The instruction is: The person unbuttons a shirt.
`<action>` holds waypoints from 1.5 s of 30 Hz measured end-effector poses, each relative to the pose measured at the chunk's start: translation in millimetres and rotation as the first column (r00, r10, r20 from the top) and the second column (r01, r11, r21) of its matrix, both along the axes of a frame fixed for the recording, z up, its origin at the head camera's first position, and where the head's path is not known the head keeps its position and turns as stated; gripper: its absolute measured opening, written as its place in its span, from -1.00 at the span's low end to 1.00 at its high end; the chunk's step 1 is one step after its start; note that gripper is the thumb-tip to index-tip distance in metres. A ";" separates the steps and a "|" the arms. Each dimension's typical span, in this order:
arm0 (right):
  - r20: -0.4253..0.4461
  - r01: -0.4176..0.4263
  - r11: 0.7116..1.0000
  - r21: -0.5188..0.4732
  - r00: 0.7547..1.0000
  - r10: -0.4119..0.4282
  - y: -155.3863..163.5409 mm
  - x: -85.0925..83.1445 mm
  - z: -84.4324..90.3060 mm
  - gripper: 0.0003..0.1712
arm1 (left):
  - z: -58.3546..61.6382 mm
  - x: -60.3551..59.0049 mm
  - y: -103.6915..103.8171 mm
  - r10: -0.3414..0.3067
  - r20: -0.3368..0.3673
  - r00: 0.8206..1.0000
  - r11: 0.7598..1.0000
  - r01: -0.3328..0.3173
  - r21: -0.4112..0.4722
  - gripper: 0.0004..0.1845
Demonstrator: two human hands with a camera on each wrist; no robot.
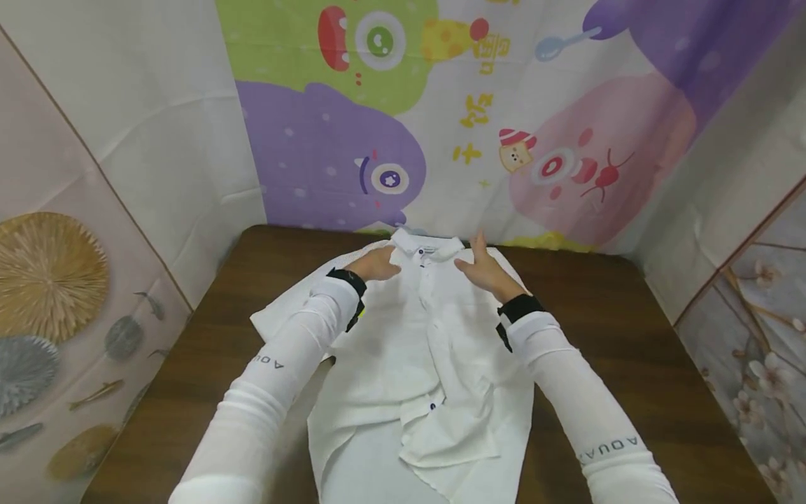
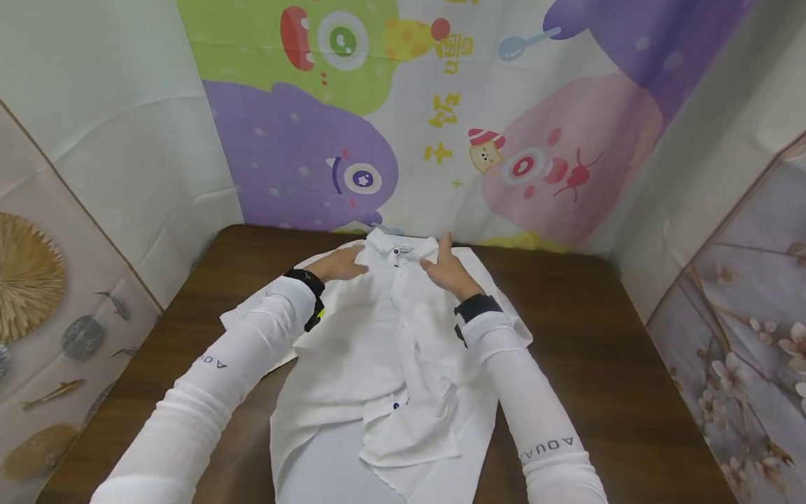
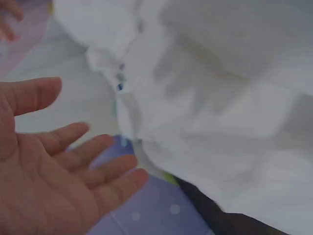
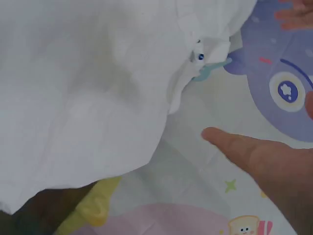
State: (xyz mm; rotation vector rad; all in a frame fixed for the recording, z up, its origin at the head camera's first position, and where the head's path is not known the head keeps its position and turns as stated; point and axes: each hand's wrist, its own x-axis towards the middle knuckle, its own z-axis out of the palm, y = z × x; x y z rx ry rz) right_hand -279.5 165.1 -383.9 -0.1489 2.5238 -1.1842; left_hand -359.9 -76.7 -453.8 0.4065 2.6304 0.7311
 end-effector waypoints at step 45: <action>-0.272 0.109 0.653 0.750 0.950 0.154 89.2 86.4 -118.8 -0.87 | -38.7 169.6 -87.3 -0.126 -0.415 0.901 0.888 -0.084 -0.452 -0.87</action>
